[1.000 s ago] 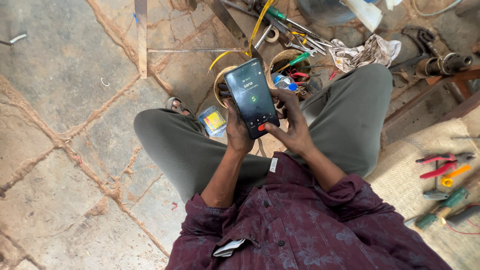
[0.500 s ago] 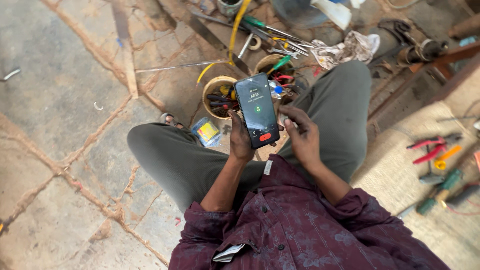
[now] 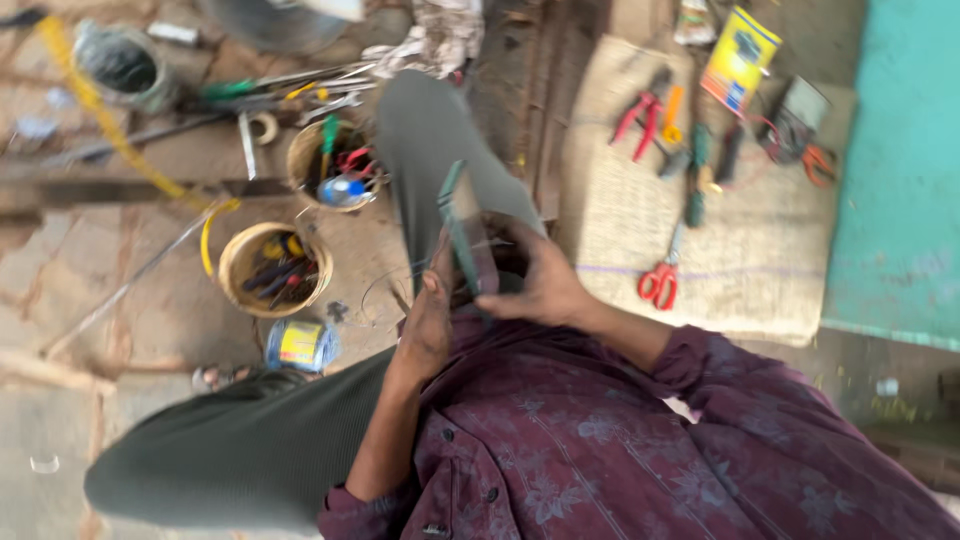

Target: The person repairs a water pump motor by pulling and twisting wires inside the casing, using a pair of shears to trim wire ends, and securing electrical connections.

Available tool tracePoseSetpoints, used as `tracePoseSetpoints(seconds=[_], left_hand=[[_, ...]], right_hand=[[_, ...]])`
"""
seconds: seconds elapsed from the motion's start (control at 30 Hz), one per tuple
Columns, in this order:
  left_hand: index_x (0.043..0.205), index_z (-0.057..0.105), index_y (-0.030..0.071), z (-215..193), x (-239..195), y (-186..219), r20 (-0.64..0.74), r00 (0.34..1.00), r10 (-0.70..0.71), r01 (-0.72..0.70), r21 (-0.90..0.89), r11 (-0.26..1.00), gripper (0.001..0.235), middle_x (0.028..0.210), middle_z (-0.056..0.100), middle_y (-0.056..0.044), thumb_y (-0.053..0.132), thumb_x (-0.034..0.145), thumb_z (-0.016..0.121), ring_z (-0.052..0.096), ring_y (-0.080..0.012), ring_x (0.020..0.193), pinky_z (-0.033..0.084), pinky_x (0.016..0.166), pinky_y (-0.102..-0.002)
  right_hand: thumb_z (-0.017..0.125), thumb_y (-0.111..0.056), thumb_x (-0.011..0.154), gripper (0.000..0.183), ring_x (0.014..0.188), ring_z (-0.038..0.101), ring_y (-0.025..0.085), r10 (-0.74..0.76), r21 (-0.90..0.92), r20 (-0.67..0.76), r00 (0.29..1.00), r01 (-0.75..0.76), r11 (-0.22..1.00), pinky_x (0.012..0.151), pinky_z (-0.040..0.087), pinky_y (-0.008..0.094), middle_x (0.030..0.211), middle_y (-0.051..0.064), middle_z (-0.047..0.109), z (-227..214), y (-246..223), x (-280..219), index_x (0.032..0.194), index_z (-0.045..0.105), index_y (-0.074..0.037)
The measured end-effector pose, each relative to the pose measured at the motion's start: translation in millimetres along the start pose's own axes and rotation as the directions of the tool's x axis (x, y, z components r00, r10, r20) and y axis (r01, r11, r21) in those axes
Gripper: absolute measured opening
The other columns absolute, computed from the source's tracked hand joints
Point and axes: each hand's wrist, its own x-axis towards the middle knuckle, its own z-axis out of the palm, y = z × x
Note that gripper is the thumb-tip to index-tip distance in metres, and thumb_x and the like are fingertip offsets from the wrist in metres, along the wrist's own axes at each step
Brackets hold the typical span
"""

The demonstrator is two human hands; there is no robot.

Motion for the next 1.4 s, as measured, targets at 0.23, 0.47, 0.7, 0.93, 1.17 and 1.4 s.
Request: tracePoseSetpoints(seconds=[0.23,0.47,0.7,0.93,1.17,1.4], left_hand=[[0.143,0.055,-0.001,-38.6,-24.2,-4.6,-0.383,0.920,-0.079,0.202,0.292,0.935,0.036,0.107,0.076,-0.013,0.011,0.110,0.046,0.066,-0.0141,0.086,0.057,0.076,-0.029],[0.158,0.027,0.006,-48.8,-56.2,-23.5,-0.422,0.891,0.165,0.010,0.383,0.924,0.066,0.103,0.073,-0.010,0.001,0.099,0.054,0.065,-0.0143,0.079,0.056,0.073,-0.027],[0.160,-0.014,0.000,-24.7,-26.9,13.0,-0.479,0.863,0.164,0.171,0.581,0.796,0.098,0.087,0.077,-0.007,0.008,0.097,0.060,0.074,-0.0257,0.078,0.056,0.078,-0.039],[0.164,-0.013,0.002,-15.1,9.0,56.9,-0.224,0.827,0.516,-0.102,0.842,0.529,0.108,0.093,0.073,-0.015,0.000,0.089,0.066,0.071,-0.0377,0.086,0.055,0.081,-0.046],[0.164,-0.017,0.007,-46.3,30.0,86.8,-0.380,0.876,0.297,0.010,0.631,0.776,0.107,0.087,0.073,-0.016,-0.002,0.094,0.063,0.073,-0.0344,0.080,0.057,0.075,-0.041],[0.162,-0.018,0.010,-73.6,54.3,114.9,-0.449,0.813,0.371,0.026,0.665,0.747,0.105,0.087,0.074,-0.012,0.002,0.097,0.064,0.073,-0.0239,0.079,0.055,0.075,-0.037]], right_hand=[[0.081,-0.009,0.079,0.062,0.098,0.070,0.025,0.378,0.072,-0.521,0.765,-0.402,0.913,0.079,0.063,0.040,0.119,0.019,0.070,-133.0,150.7,-44.9,0.135,0.059,0.004],[0.092,-0.043,0.068,0.067,0.080,0.072,0.040,0.407,-0.373,-0.744,0.530,-0.835,0.404,0.070,0.058,0.051,0.091,0.026,0.073,-163.5,253.8,-98.0,0.102,0.068,0.010],[0.080,-0.035,0.083,0.055,0.101,0.071,0.033,-0.367,-0.778,-0.329,0.870,-0.030,0.627,0.084,0.054,0.039,0.113,0.020,0.073,-84.5,77.4,-4.7,0.119,0.072,0.006],[0.074,-0.011,0.096,0.023,0.089,0.067,0.013,-0.252,0.036,0.090,0.963,0.250,0.968,0.075,0.053,0.027,0.111,0.008,0.075,35.5,-75.3,84.3,0.116,0.075,0.000],[0.069,-0.012,0.101,0.018,0.072,0.061,0.007,-0.060,0.293,0.109,0.992,0.025,0.956,0.059,0.048,0.023,0.091,0.003,0.072,62.3,-84.5,144.7,0.113,0.072,0.002],[0.069,-0.004,0.095,0.022,0.075,0.063,0.010,-0.231,0.363,0.220,0.948,0.141,0.921,0.065,0.052,0.024,0.098,0.006,0.073,60.4,-127.9,170.1,0.116,0.071,0.002]])
